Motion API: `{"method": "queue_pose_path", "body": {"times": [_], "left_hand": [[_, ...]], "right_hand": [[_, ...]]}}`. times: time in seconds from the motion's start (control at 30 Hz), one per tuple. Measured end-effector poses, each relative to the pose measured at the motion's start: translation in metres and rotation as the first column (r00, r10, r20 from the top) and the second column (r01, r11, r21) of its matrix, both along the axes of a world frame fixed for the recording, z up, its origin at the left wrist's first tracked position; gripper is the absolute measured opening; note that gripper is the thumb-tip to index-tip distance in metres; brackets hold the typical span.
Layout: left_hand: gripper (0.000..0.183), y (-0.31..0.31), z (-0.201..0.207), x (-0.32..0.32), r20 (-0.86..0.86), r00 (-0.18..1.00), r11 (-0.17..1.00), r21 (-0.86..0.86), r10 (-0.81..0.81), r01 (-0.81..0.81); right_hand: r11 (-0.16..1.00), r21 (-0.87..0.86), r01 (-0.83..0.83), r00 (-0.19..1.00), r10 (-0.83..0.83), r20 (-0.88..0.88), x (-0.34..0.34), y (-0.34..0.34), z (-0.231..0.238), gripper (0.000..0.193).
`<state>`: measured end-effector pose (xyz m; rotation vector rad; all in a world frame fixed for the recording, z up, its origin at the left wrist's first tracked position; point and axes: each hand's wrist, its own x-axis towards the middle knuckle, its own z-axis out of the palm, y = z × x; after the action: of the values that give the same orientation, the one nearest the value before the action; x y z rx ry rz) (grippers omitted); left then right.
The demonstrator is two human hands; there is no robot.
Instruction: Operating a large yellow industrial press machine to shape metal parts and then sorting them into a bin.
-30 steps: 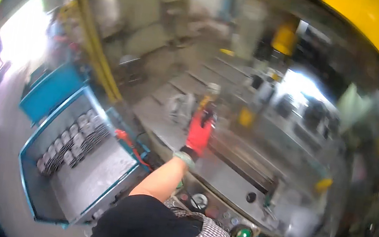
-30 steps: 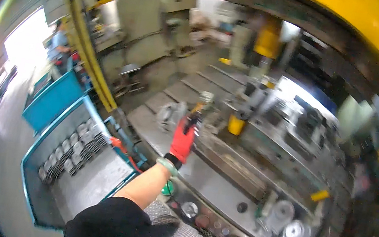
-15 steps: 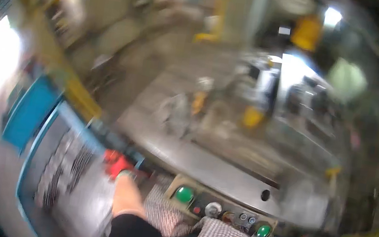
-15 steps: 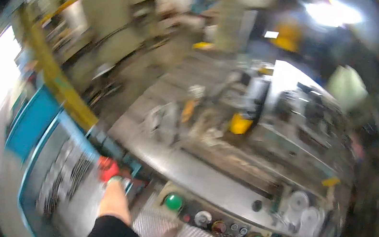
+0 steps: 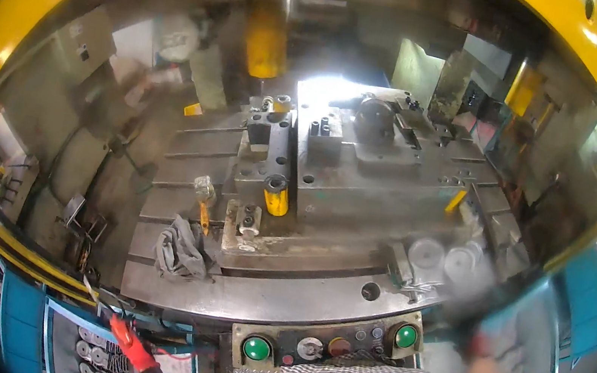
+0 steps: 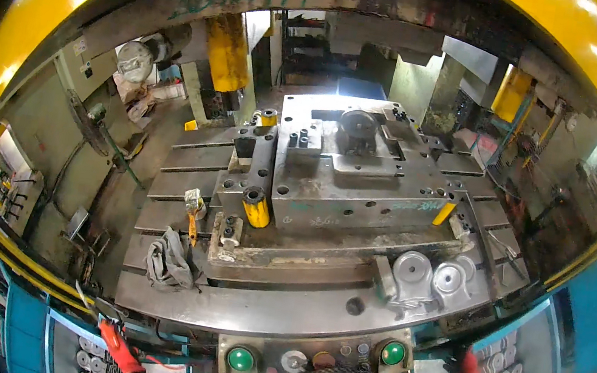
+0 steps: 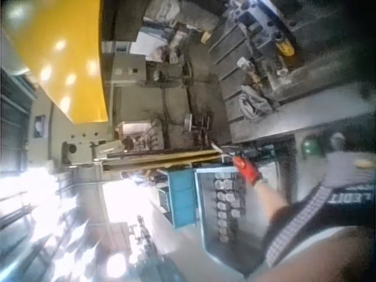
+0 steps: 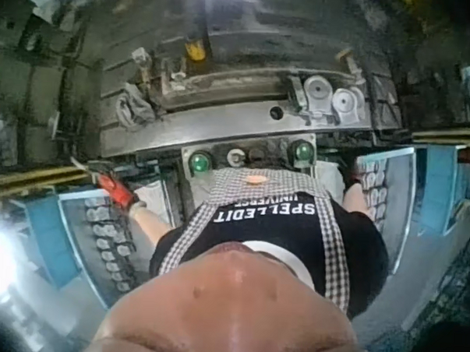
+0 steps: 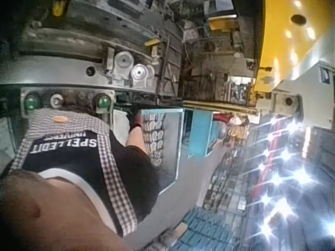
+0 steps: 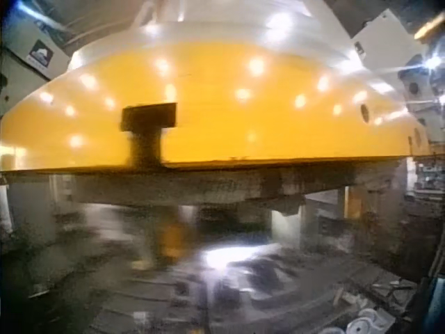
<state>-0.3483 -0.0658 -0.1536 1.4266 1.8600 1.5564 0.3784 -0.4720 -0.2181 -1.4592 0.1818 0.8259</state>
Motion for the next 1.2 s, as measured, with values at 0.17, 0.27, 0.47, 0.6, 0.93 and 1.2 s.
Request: {"method": "queue_pose_path", "body": {"times": [0.17,0.27,0.47,0.6,0.93,1.2], "left_hand": [[0.033,0.001,0.157,0.178,-0.171,0.836,0.850,-0.012,-0.521,0.527],[0.040,0.008,0.197,0.280,-0.497,0.574,0.723,-0.177,-0.651,0.667],[0.041,0.038,0.242,0.417,-0.516,0.433,0.637,-0.329,-0.739,0.697],[0.040,0.070,0.247,0.472,-0.556,0.342,0.590,-0.359,-0.758,0.723],[0.048,0.064,0.224,0.515,-0.477,0.398,0.617,-0.523,-0.784,0.589],[0.048,0.053,0.214,0.537,-0.614,0.474,0.774,-0.451,-0.631,0.445]], "right_hand": [[1.000,-0.008,-0.012,0.995,0.011,-0.100,0.009,0.014,-0.039,0.051],[0.988,0.081,-0.131,0.991,0.128,0.033,0.009,0.012,-0.053,0.053],[0.996,0.040,-0.081,0.996,0.083,-0.027,-0.023,-0.003,-0.045,0.071],[0.992,0.049,-0.117,0.983,0.123,-0.138,-0.016,-0.086,-0.085,0.079],[0.984,-0.177,0.031,0.871,-0.113,-0.479,-0.017,-0.211,-0.177,0.076],[0.982,0.028,-0.188,0.975,0.190,-0.118,0.025,-0.129,-0.101,0.078]]}}
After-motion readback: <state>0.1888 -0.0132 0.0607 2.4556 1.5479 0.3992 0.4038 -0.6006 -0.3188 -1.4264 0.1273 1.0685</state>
